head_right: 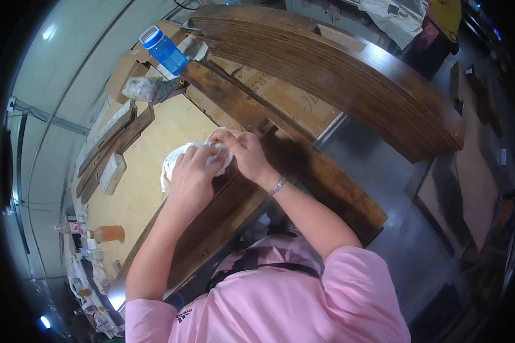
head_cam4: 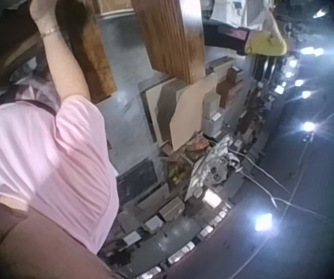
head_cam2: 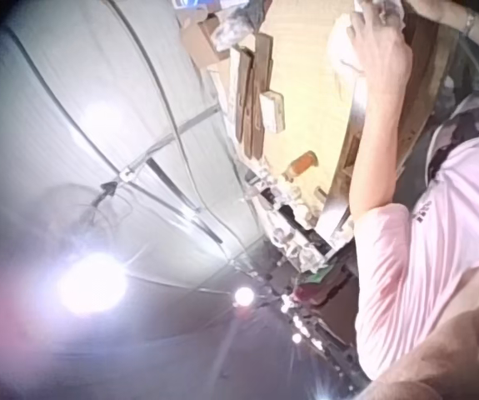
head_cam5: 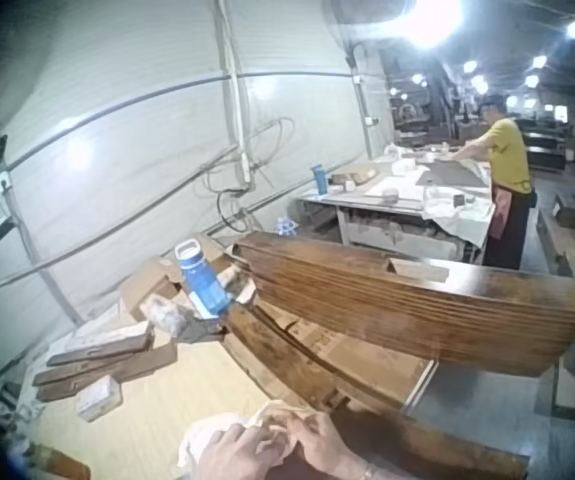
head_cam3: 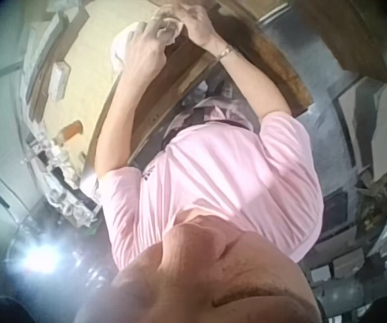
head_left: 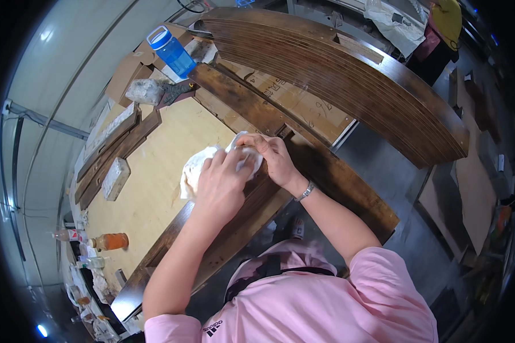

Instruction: The person sands a wooden board using a sanding block, pours liquid from a bottle onto a cloth, and wipes down the wooden board with the cloth.

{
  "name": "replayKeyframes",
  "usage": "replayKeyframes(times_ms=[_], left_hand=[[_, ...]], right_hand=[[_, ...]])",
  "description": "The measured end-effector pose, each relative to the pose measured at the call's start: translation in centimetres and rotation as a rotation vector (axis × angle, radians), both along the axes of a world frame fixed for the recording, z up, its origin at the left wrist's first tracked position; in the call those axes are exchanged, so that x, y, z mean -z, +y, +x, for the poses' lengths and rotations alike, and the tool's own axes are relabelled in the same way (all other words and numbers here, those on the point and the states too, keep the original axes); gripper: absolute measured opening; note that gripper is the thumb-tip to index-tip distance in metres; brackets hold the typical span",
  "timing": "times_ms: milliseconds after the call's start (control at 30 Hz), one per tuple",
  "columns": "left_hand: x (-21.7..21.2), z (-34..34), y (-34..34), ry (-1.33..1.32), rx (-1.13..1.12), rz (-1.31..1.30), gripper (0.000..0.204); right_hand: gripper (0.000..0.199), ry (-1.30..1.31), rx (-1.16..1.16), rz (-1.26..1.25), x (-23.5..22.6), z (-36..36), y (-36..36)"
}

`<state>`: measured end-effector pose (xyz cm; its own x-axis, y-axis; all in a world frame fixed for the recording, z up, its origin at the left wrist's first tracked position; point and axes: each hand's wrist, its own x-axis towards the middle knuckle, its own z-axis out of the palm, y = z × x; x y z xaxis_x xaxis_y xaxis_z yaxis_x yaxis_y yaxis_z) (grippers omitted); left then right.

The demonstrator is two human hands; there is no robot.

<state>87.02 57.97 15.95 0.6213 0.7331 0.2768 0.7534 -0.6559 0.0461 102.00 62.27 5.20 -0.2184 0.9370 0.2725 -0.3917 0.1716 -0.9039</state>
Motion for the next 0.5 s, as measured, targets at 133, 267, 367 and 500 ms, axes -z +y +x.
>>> replayKeyframes(times_ms=[133,267,367,500], left_hand=[[-1.1,-2.6,-3.0,0.112,-0.031,-0.121,0.036],[0.1,-0.4,-1.5,0.031,-0.119,-0.039,0.033],[0.9,0.7,-2.1,-0.093,-0.100,-0.052,0.038],[1.5,-4.3,-9.4,-0.119,-0.218,-0.066,0.043]], right_hand=[[0.054,0.019,0.077,0.015,0.1,-0.1,0.0],[0.052,-0.034,0.080,0.044,-0.1,-0.6,0.0],[0.037,-0.100,0.039,0.021,0.6,-1.0,0.3],[0.039,-0.047,0.091,0.053,0.3,0.9,0.2]])
